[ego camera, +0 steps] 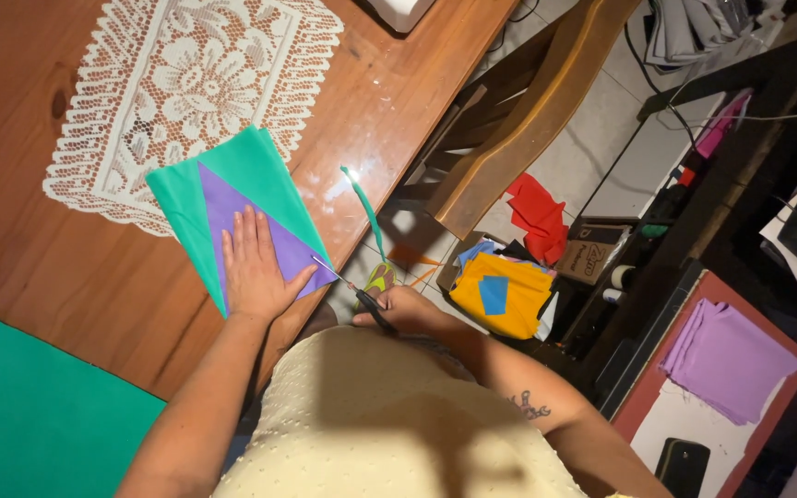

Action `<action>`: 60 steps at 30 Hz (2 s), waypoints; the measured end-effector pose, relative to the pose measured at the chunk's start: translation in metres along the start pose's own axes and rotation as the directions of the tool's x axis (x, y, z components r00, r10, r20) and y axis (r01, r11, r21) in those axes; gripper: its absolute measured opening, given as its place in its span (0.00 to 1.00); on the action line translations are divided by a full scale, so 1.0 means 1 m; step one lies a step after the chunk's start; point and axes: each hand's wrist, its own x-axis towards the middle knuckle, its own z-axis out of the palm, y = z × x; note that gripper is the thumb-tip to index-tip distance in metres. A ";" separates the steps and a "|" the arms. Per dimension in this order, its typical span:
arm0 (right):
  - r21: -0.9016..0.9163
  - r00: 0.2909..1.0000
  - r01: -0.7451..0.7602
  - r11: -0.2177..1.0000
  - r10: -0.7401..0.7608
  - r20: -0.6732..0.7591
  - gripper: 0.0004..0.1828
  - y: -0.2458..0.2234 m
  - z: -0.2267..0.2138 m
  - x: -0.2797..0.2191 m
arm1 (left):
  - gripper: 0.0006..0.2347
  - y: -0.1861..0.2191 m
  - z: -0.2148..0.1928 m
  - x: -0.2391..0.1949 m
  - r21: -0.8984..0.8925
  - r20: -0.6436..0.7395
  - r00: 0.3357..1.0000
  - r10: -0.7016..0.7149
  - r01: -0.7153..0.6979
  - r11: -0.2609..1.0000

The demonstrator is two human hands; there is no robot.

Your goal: Cutting green fabric into triangular shapes using a purple fabric template and scissors on a wooden table.

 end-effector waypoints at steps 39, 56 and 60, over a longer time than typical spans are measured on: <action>-0.206 0.989 -0.118 0.972 0.095 -0.115 0.19 -0.074 -0.014 -0.032 | 0.58 -0.004 0.006 -0.002 0.046 0.023 1.000 -0.014 0.013 0.999; -0.264 0.981 -0.164 0.951 0.128 -0.148 0.15 -0.079 -0.004 -0.012 | 0.59 -0.003 0.004 -0.003 0.024 0.035 0.999 0.004 -0.005 1.000; -0.251 0.968 -0.225 0.942 0.187 -0.169 0.14 -0.102 -0.010 -0.027 | 0.60 -0.003 0.003 -0.002 0.025 0.036 0.999 0.011 -0.012 1.000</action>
